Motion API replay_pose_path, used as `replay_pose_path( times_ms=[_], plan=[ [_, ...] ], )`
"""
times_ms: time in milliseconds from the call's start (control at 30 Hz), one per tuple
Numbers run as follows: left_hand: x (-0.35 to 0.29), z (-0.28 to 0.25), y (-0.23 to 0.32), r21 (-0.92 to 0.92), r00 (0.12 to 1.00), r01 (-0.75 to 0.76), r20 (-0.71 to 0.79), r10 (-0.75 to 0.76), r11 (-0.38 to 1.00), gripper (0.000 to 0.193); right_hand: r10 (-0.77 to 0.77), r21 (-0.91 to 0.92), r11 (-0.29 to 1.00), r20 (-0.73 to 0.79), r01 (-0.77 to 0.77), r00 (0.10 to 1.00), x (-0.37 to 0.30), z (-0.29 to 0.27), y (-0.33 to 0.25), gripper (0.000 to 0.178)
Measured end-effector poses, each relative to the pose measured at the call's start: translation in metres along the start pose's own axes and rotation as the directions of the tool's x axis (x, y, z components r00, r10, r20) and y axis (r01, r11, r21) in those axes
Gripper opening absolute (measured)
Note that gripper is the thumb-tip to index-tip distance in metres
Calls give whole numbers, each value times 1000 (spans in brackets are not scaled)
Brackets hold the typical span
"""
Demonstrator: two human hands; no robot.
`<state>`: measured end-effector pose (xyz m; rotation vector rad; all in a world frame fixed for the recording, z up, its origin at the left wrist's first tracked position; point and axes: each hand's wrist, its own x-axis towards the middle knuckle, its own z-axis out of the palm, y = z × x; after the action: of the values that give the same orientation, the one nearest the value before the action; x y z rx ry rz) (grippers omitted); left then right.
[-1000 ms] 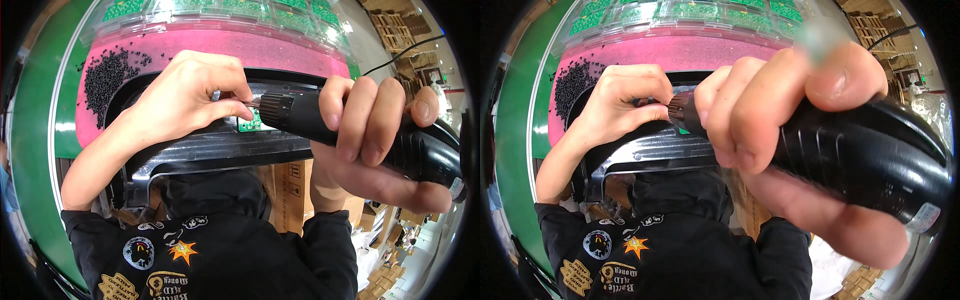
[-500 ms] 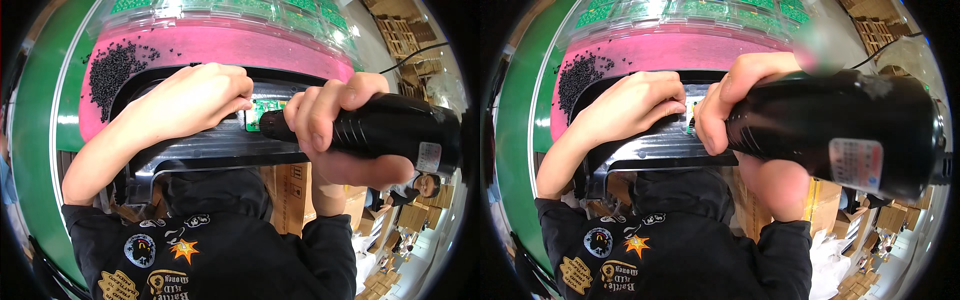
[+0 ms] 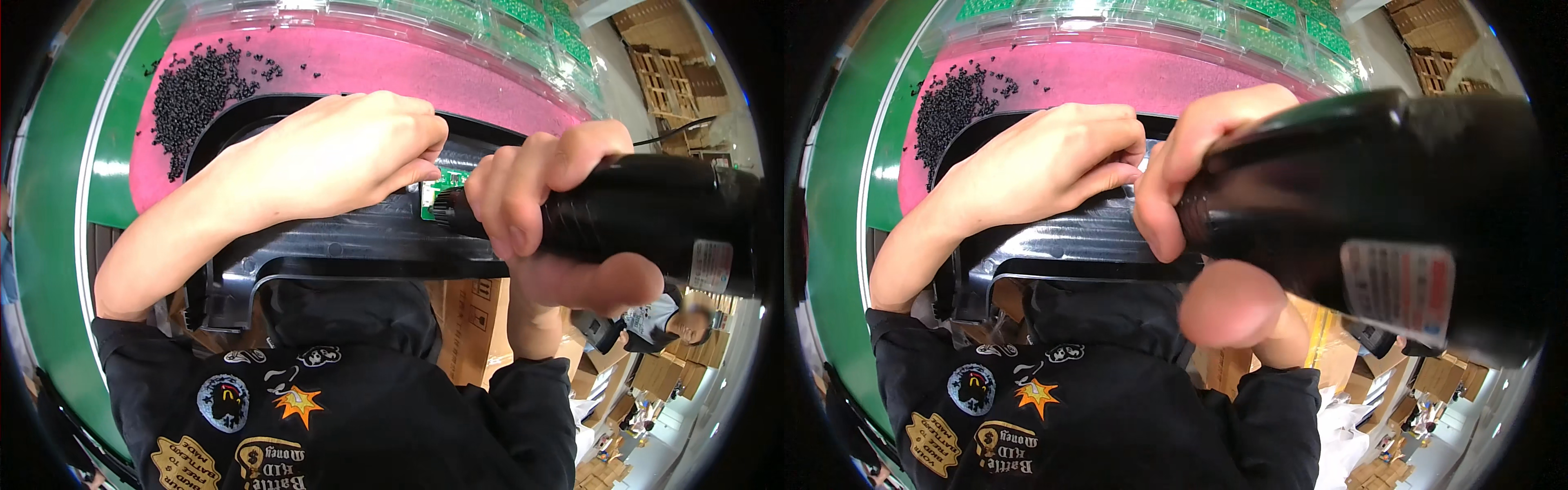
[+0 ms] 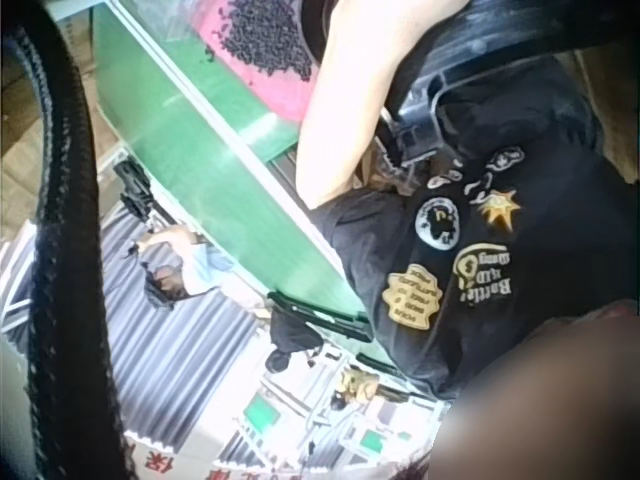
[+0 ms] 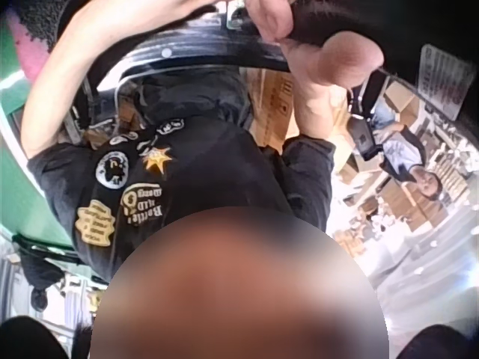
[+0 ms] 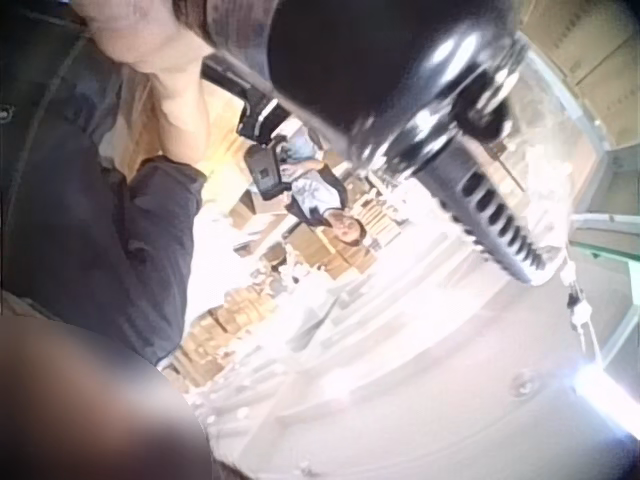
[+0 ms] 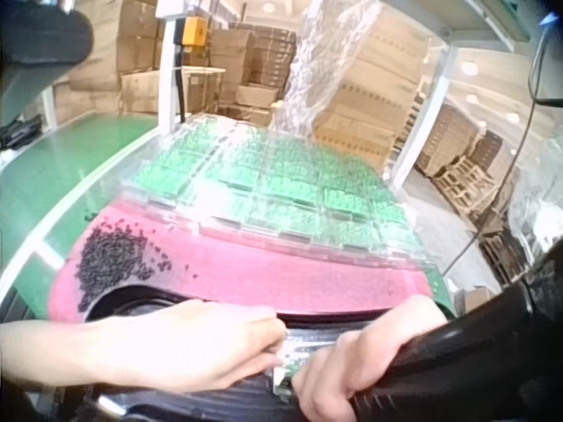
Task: Manually installing printed circuit boards into plastic housings using an electric screwdriver.
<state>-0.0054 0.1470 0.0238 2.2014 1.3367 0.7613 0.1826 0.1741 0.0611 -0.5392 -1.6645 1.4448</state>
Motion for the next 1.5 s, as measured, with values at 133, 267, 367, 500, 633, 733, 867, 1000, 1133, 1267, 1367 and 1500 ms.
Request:
replay_pose_path(
  times_ms=[133, 267, 367, 500, 633, 733, 867, 1000, 1133, 1267, 1367, 1500],
  plan=[
    [-2, -1, 1, 11, 996, 72, 52, -72, 997, 18, -104, 129, 988, 117, 89, 988, 2, -5, 9, 88],
    [3, -1, 2, -28, 991, 11, 134, -7, 1000, 19, -266, 317, 929, 219, 190, 939, 5, -20, 16, 90],
    [0, 0, 3, -51, 987, -5, 158, 13, 999, 20, -401, 416, 860, 190, 297, 896, 7, -22, 12, 86],
    [5, 5, 0, -134, 955, -295, -65, 289, 946, 20, -338, 345, 899, 158, 269, 928, 2, -31, -24, 66],
    [8, 2, 2, -213, 966, -258, -40, 255, 942, 20, -349, 394, 872, 85, 290, 933, -3, -36, -29, 63],
    [4, 3, 9, -347, 990, -136, -24, 136, 928, 29, -375, 382, 868, 88, 317, 923, -5, -44, -30, 64],
    [5, 6, 10, -40, 997, -11, 70, 14, 999, 54, -338, 262, 924, 230, 277, 912, 2, -73, -29, 70],
    [2, 13, 10, 146, 991, 64, 104, -80, 987, 54, -325, 224, 930, 136, 290, 936, 1, -97, -2, 88],
    [6, 11, 13, 168, 981, 69, 169, -98, 983, 52, -351, 211, 919, 57, 332, 935, 0, -96, 7, 89],
    [6, 13, 11, 169, 984, 63, 152, -89, 984, 50, -349, 226, 914, 20, 336, 937, 2, -94, 13, 89],
    [6, 14, 10, 161, 986, 59, 144, -82, 985, 50, -347, 204, 918, -1, 340, 938, 2, -89, 15, 89],
    [7, 12, 12, 164, 985, 60, 151, -85, 985, 51, -336, 171, 930, 43, 324, 941, 4, -85, 19, 88]
  ],
)
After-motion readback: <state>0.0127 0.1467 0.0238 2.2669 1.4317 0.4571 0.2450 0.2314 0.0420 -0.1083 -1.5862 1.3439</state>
